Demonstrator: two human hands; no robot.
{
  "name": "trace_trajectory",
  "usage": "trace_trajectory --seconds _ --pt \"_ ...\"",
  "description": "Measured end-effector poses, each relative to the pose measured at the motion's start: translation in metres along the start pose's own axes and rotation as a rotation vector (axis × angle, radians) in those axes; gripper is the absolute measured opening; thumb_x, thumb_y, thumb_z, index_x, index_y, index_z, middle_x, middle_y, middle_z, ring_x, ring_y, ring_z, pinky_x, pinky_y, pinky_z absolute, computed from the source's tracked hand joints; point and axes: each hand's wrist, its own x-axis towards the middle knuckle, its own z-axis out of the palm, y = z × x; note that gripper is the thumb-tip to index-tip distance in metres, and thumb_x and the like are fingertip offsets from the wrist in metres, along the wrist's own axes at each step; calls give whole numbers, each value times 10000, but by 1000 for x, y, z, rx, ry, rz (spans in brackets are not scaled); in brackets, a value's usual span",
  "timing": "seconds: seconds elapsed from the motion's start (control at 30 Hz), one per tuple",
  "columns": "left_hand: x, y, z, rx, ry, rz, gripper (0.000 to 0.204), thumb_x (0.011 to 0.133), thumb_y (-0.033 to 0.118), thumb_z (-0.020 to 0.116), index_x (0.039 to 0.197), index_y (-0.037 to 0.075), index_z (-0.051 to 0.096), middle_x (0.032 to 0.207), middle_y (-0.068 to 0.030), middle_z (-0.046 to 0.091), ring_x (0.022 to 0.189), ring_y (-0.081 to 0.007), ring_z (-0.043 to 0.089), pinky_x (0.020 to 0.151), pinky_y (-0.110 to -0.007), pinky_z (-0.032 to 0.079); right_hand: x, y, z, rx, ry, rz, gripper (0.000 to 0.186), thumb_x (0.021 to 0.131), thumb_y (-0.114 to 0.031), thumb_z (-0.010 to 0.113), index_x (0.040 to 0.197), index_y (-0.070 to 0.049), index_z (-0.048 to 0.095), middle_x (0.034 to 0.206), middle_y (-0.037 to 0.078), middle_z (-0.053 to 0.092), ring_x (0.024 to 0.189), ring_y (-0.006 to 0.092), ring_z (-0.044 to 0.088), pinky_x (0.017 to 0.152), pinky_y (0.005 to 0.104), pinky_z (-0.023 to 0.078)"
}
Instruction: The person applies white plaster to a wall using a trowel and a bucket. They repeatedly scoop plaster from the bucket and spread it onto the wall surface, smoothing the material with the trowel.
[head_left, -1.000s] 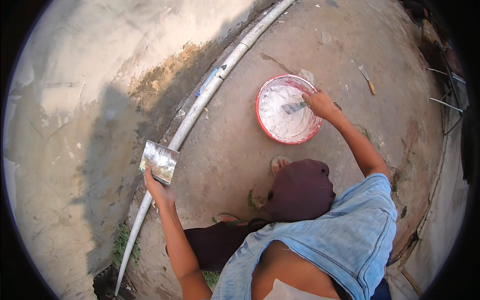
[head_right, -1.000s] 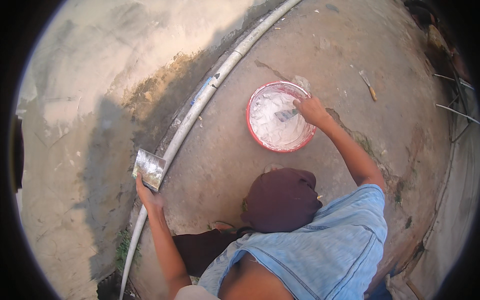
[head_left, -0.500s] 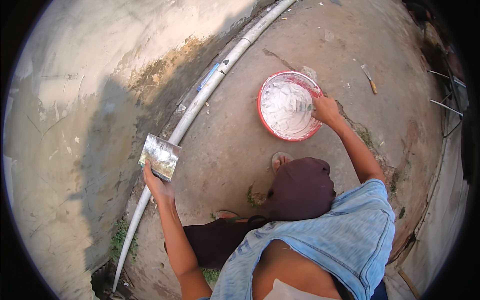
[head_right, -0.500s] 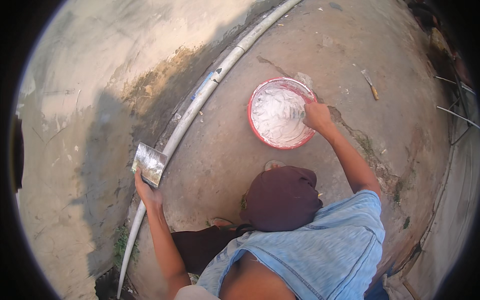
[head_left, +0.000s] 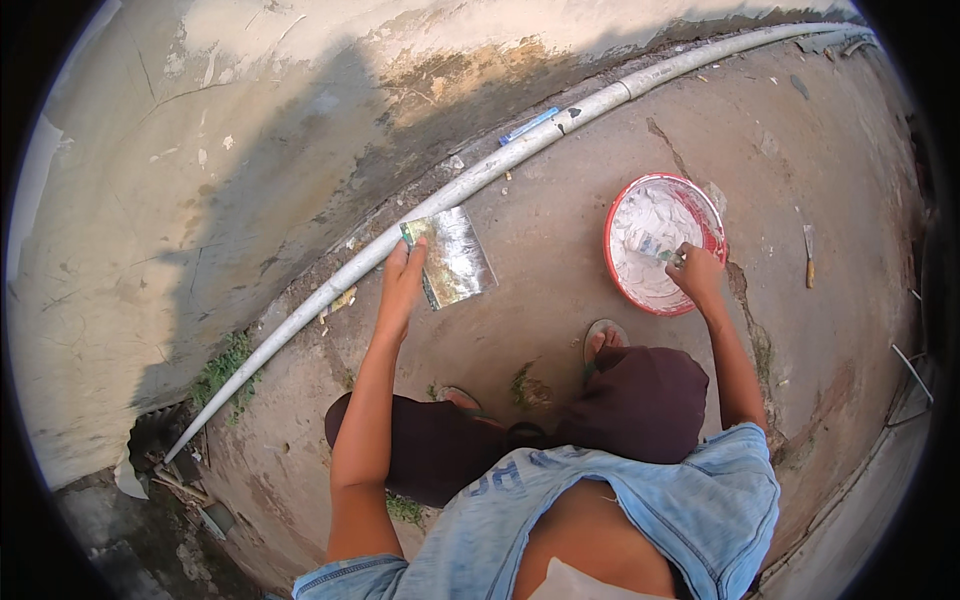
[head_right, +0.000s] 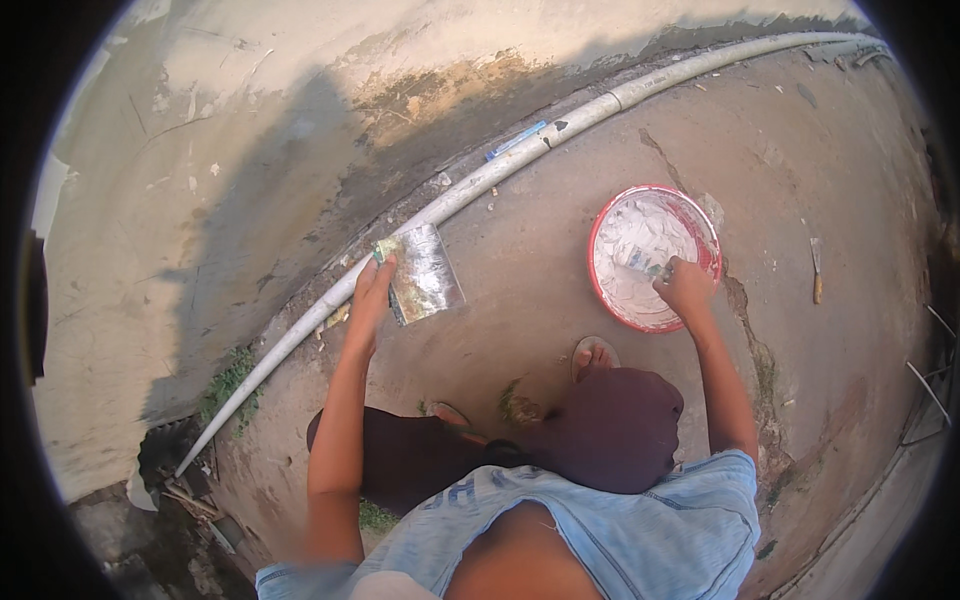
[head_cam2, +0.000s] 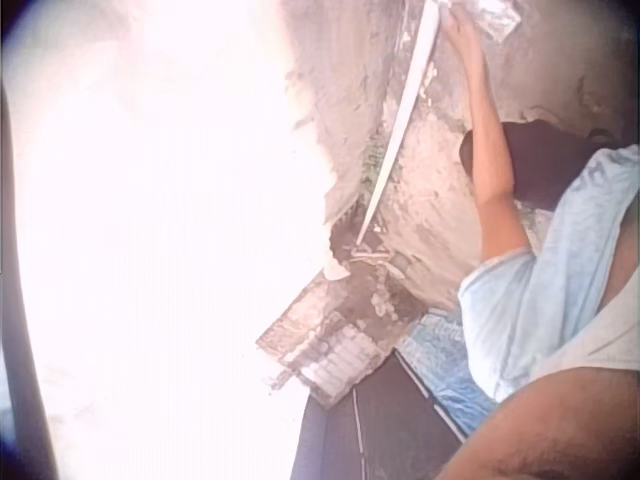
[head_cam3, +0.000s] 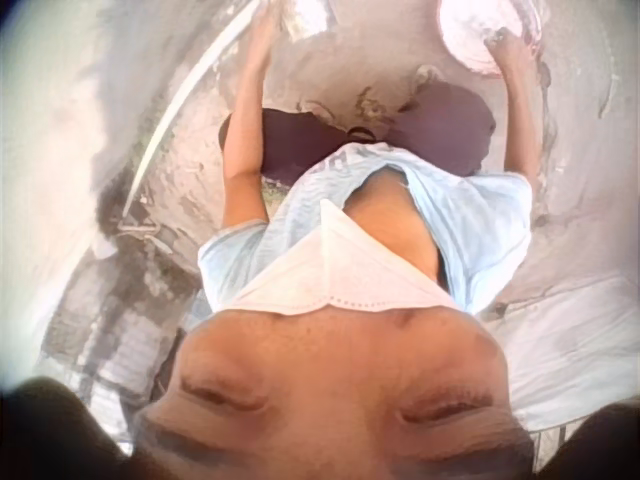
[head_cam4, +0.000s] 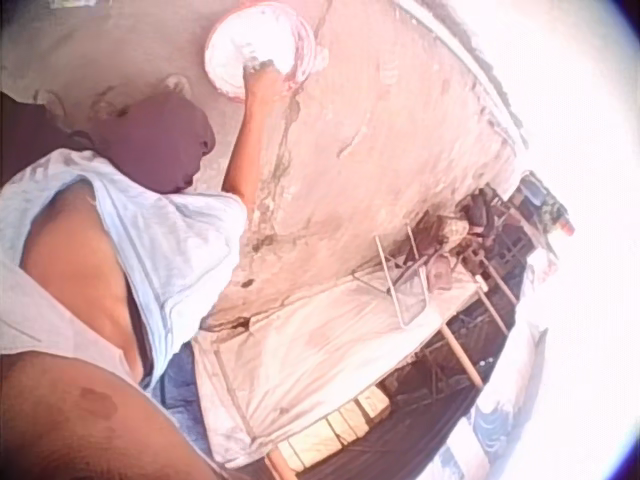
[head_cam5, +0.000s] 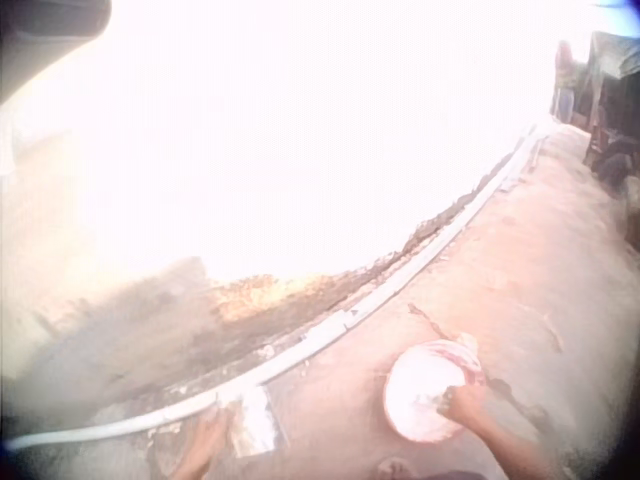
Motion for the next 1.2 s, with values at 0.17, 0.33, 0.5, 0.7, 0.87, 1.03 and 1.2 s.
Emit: trace_trajectory --seconds 0.17,0.33,0.5,0.7,0.87,1.03,1.2 --pt "-27 42 22 345 -342 189 405 1002 361 491 1018 -35 574 815 -247 639 760 -379 616 724 -478 452 -8 11 21 243 -77 126 357 746 -330 749 993 -73 730 785 191 706 751 354 695 692 456 524" --pt "-24 28 25 439 -371 212 386 1002 359 499 1109 0 592 828 -245 635 740 -383 593 713 -484 442 -23 -5 27 121 103 59 327 804 -336 728 1019 -89 722 757 177 699 709 360 690 649 449 515" --pt "-16 11 17 417 -258 244 377 1003 343 496 1119 -4 589 854 -268 636 791 -421 606 737 -493 444 -24 -23 16 176 66 157 378 825 -364 737 1082 -87 715 792 165 725 761 305 720 664 404 528" --pt "-17 32 11 544 -252 226 353 1000 263 484 1121 -60 564 843 -295 640 848 -451 624 790 -533 457 -20 15 53 675 100 192 334 896 -302 713 1068 -15 702 683 66 665 607 136 605 559 289 448" --pt "-15 15 10 588 -171 256 331 997 274 487 1116 -24 569 883 -311 624 867 -485 591 765 -534 432 -31 3 37 1058 134 285 265 954 -235 668 1054 9 689 651 -13 584 558 37 466 509 208 344" --pt "-18 38 8 671 -205 216 325 991 266 489 1083 -35 569 812 -307 617 817 -488 598 741 -547 437 -34 4 33 1135 226 274 229 950 -189 667 1063 10 674 664 -14 604 567 35 479 514 203 348" --pt "-15 39 10 789 -220 203 327 991 253 482 1131 -27 577 842 -308 639 835 -487 614 759 -549 455 -32 15 42 1009 285 253 227 903 -172 719 1021 19 687 641 -9 604 583 44 494 527 221 370"
